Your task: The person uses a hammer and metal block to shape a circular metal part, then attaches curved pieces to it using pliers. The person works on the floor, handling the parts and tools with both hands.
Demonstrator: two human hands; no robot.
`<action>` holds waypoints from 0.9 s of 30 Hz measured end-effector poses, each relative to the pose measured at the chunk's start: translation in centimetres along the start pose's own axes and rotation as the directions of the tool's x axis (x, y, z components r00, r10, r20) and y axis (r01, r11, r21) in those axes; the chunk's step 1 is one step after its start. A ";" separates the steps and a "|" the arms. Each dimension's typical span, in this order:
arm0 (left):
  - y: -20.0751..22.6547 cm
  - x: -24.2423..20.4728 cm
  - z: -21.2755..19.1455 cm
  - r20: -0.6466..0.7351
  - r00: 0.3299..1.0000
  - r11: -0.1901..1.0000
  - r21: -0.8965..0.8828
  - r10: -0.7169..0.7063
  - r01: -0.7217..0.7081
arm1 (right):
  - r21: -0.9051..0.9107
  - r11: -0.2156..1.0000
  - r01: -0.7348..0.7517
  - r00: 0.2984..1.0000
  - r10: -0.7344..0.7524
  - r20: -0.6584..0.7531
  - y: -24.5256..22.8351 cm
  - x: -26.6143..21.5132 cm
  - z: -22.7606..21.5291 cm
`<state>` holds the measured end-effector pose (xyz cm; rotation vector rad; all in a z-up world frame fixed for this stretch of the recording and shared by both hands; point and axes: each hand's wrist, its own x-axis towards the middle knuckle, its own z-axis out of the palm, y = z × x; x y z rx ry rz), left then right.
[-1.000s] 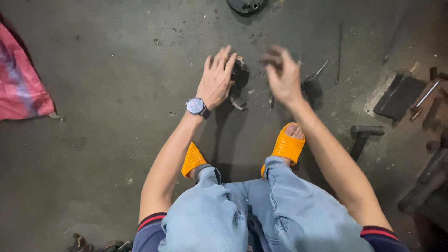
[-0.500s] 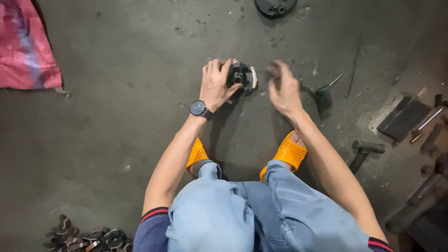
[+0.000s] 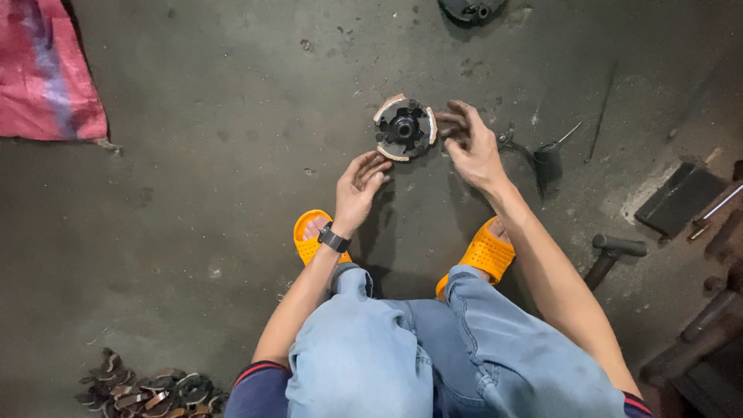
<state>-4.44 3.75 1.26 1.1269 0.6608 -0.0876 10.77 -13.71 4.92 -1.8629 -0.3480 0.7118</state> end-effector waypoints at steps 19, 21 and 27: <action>0.3 7.0 -1.2 0.451 0.756 0.184 0.789 0.475 -0.587 | 0.127 0.992 0.014 1.000 -0.012 -0.017 0.5 -0.2 -0.2; 0.7 6.6 -1.3 0.463 0.757 0.195 0.779 0.462 -0.596 | 0.168 0.986 0.000 1.000 0.002 -0.010 0.3 -0.6 -0.5; 2.2 5.1 -3.0 0.322 0.775 0.354 0.749 0.544 -0.560 | -0.454 0.890 0.047 0.923 -0.212 -0.321 3.0 -2.5 -3.4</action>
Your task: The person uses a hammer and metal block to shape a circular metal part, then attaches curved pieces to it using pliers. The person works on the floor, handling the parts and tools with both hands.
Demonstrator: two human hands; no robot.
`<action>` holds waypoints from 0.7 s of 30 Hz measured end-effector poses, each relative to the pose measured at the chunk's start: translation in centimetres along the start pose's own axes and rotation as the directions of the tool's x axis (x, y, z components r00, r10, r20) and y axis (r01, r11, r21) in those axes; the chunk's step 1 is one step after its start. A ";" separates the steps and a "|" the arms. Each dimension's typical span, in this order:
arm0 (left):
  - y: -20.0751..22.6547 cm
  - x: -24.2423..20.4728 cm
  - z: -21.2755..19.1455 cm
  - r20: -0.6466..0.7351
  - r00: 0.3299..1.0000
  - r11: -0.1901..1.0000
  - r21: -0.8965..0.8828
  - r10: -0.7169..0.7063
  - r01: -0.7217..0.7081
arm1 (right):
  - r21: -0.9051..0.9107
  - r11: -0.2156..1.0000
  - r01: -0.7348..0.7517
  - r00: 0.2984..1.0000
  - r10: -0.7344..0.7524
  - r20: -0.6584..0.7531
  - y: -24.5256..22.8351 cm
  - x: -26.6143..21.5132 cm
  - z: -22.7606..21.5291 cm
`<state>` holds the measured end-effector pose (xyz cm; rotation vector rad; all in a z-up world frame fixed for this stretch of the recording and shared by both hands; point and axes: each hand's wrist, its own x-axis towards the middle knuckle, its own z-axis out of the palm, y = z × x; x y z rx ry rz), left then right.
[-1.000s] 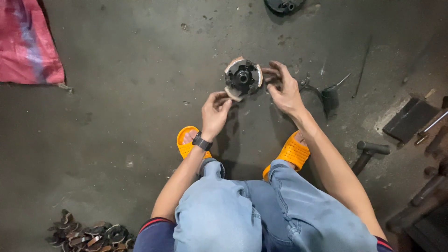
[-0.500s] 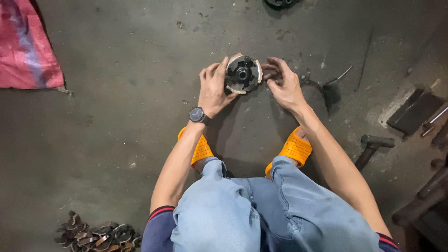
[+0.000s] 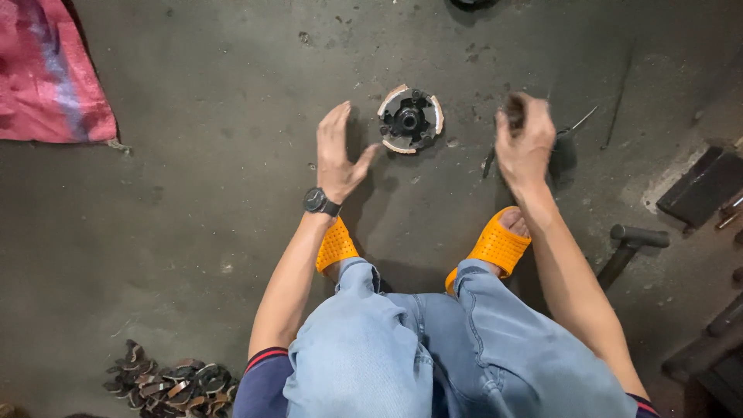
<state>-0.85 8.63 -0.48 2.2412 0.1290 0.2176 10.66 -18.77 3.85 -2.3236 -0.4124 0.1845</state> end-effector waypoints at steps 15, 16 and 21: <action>5.3 6.7 2.9 0.742 0.664 0.724 0.410 0.089 -0.555 | -0.488 0.836 -0.250 0.943 0.324 0.071 3.7 -2.0 0.3; 5.1 7.0 3.5 0.762 0.638 0.695 0.400 0.111 -0.598 | -0.316 0.933 -0.172 0.983 0.182 0.002 3.4 -2.1 -0.1; 6.5 8.9 1.7 0.783 0.617 0.765 0.351 0.075 -0.539 | -0.148 0.989 -0.018 0.987 -0.005 -0.158 1.2 -1.9 -1.9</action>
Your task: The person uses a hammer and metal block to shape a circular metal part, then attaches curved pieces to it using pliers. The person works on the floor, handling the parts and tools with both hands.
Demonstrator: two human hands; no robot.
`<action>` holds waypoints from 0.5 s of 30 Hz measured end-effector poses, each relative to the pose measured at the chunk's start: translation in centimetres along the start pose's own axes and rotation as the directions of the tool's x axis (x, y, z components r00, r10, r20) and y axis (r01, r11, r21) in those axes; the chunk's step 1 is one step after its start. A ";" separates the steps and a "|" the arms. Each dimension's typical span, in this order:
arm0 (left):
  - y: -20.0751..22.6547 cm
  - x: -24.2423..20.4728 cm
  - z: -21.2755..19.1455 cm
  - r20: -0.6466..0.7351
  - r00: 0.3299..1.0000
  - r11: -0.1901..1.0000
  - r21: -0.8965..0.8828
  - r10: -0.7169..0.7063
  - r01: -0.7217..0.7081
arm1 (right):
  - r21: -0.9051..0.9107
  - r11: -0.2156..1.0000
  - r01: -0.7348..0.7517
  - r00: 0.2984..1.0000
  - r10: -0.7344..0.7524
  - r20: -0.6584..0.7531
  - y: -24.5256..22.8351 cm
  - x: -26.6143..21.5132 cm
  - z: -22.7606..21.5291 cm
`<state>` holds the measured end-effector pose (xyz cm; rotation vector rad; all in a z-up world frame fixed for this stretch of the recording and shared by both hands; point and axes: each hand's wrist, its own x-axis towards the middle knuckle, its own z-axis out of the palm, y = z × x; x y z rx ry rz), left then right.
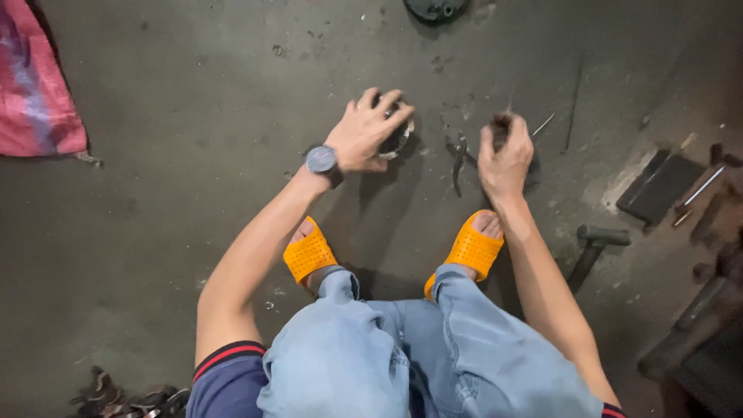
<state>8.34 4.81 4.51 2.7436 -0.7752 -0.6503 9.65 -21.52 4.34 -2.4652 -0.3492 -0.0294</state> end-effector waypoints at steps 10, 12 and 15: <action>-1.9 -8.0 2.8 -0.306 0.835 -0.614 -0.570 -0.458 -0.546 | -0.254 0.959 -0.126 0.941 0.196 0.274 -0.7 -1.9 2.5; -3.0 -9.6 1.8 -0.321 0.822 -0.597 -0.569 -0.471 -0.565 | -0.280 0.956 -0.087 0.951 0.164 0.263 0.2 -2.2 3.6; -3.9 -11.2 0.5 -0.341 0.826 -0.626 -0.540 -0.448 -0.563 | -0.259 0.964 -0.064 0.962 0.129 0.241 1.2 -2.7 4.8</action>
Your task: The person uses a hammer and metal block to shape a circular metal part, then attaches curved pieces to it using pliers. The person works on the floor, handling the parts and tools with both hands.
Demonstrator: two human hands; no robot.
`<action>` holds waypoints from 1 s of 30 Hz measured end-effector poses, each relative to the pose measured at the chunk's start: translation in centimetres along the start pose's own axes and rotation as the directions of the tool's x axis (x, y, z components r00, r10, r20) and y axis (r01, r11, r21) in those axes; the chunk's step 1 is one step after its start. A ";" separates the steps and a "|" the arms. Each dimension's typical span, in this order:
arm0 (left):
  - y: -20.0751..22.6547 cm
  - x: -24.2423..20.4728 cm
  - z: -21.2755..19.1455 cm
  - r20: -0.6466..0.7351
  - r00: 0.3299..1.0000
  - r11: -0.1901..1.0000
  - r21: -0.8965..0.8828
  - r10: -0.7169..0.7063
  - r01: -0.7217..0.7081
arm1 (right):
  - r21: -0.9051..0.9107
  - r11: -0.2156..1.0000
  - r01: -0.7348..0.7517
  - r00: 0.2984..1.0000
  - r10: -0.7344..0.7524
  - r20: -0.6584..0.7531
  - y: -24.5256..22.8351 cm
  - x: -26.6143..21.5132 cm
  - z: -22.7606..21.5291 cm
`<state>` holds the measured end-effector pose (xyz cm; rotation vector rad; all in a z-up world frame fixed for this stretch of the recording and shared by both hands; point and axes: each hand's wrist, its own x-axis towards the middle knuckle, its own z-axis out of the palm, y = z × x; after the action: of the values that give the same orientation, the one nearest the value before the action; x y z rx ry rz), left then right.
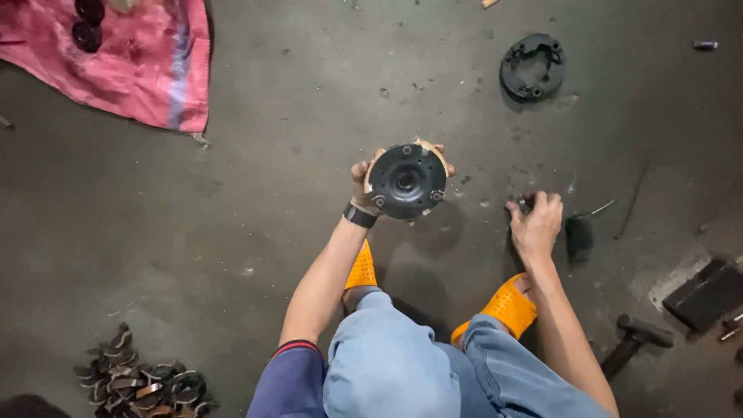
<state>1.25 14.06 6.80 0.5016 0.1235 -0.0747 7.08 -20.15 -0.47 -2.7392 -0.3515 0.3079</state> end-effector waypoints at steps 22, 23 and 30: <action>-7.8 7.2 4.5 0.030 0.988 -0.069 0.997 -0.150 -0.041 | 0.759 0.071 -0.647 0.703 0.441 0.557 -3.1 -3.0 -7.9; -8.5 8.0 5.5 -0.018 0.968 -0.453 0.886 -0.251 -0.101 | 0.735 0.019 -0.677 0.689 0.366 0.625 -4.7 -2.9 -8.6; -10.5 11.5 6.4 -0.106 0.861 -0.703 0.632 -0.497 -0.328 | 0.685 -0.141 -0.715 0.633 0.287 0.719 -3.5 -2.6 -8.5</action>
<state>12.26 1.34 5.85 2.8120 -0.5943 -0.7582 6.06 -20.44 9.07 -1.1909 0.7749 0.8584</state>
